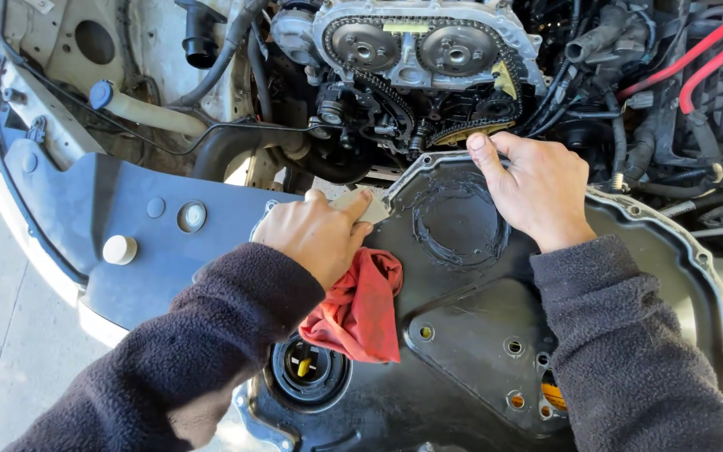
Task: Cleaning an engine timing cover and scraping off old gasket residue.
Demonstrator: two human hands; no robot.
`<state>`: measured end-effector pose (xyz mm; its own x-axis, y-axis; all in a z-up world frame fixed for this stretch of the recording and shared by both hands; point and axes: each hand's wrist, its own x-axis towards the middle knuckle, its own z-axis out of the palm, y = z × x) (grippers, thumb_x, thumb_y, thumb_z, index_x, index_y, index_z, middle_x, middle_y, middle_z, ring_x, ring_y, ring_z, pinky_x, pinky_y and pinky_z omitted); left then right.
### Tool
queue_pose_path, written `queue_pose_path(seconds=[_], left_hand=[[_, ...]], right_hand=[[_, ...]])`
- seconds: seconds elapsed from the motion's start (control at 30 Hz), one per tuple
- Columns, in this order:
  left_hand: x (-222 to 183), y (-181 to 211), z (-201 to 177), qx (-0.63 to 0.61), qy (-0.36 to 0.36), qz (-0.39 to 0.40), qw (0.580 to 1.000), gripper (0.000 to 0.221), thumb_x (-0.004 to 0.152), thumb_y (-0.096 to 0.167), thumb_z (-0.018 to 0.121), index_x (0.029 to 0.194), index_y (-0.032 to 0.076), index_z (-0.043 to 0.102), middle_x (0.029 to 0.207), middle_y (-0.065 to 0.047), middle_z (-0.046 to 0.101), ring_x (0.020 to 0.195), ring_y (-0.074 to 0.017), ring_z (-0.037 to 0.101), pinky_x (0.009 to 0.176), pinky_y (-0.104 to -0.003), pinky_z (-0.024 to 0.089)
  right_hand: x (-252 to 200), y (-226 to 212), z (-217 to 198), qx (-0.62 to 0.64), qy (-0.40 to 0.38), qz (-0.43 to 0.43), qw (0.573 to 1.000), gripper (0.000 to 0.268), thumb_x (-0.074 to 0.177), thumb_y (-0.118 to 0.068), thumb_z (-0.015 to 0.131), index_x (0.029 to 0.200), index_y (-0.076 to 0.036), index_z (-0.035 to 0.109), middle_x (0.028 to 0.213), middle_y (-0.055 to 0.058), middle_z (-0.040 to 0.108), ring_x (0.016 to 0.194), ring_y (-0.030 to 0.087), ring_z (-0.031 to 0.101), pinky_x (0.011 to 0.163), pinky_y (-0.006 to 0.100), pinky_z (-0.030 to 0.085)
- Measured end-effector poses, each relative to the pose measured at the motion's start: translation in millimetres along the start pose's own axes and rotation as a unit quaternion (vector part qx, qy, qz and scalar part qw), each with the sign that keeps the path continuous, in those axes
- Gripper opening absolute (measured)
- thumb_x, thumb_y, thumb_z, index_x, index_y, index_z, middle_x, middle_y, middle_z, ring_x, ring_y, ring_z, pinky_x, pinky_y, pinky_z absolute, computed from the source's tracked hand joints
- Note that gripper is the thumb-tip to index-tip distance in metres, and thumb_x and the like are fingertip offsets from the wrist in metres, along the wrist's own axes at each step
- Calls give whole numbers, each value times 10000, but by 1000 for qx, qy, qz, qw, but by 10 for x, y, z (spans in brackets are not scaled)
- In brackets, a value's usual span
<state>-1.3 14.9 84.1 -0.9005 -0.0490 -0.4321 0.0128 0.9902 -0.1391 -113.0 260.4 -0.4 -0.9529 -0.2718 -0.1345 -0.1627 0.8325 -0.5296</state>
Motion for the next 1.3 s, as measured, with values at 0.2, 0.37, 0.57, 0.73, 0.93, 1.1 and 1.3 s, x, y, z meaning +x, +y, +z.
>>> queue_pose_path(seconds=[0.2, 0.37, 0.57, 0.73, 0.93, 1.1, 1.3], left_hand=[[141, 26, 133, 50, 68, 21, 996, 533, 1010, 492, 518, 1512, 327, 582, 877, -171, 646, 749, -463, 769, 697, -519, 615], [235, 16, 182, 74, 102, 6, 992, 495, 1009, 474, 536, 1456, 292, 646, 821, -181, 635, 750, -446, 769, 693, -531, 604], [259, 10, 216, 84, 95, -12, 992, 486, 1006, 484, 529, 1442, 310, 654, 801, -173, 649, 751, -407, 780, 682, -483, 602], [270, 19, 292, 88, 104, -12, 991, 490, 997, 465, 549, 1439, 282, 654, 800, -190, 636, 739, -433, 763, 665, -531, 602], [229, 3, 374, 77, 103, -18, 992, 493, 988, 470, 561, 1437, 287, 653, 802, -193, 633, 736, -437, 760, 659, -549, 597], [231, 38, 94, 68, 78, -25, 994, 497, 1011, 457, 544, 1481, 304, 597, 855, -203, 647, 807, -466, 762, 724, -544, 596], [-177, -366, -175, 35, -61, -36, 997, 442, 975, 533, 487, 1368, 435, 664, 974, -193, 763, 977, -398, 786, 868, -488, 605]], right_hand=[[19, -48, -45, -15, -24, 12, 1000, 601, 1115, -683, 323, 1106, -294, 780, 960, 177, 786, 1092, 463, 705, 952, 563, 534], [-4, -68, -82, 0, -24, -3, 1000, 609, 1108, -684, 310, 1145, -298, 780, 982, 180, 787, 1100, 473, 702, 964, 568, 529], [0, -87, -93, 9, -31, 2, 999, 642, 1101, -694, 297, 1169, -278, 781, 970, 168, 789, 1084, 454, 715, 964, 549, 530], [14, -52, -83, 21, -24, 2, 999, 647, 1102, -702, 303, 1167, -274, 784, 977, 175, 790, 1086, 466, 712, 966, 554, 529], [-37, -81, -128, 27, -38, 2, 999, 656, 1096, -701, 296, 1201, -270, 778, 1014, 165, 792, 1112, 460, 704, 990, 549, 522], [-24, -122, -150, 19, -46, 9, 999, 638, 1086, -702, 284, 1194, -301, 769, 1052, 153, 789, 1143, 455, 690, 1001, 561, 517], [-40, -115, -125, -3, -36, 4, 999, 624, 1103, -665, 286, 1184, -282, 772, 1066, 166, 794, 1180, 461, 672, 1031, 556, 502]])
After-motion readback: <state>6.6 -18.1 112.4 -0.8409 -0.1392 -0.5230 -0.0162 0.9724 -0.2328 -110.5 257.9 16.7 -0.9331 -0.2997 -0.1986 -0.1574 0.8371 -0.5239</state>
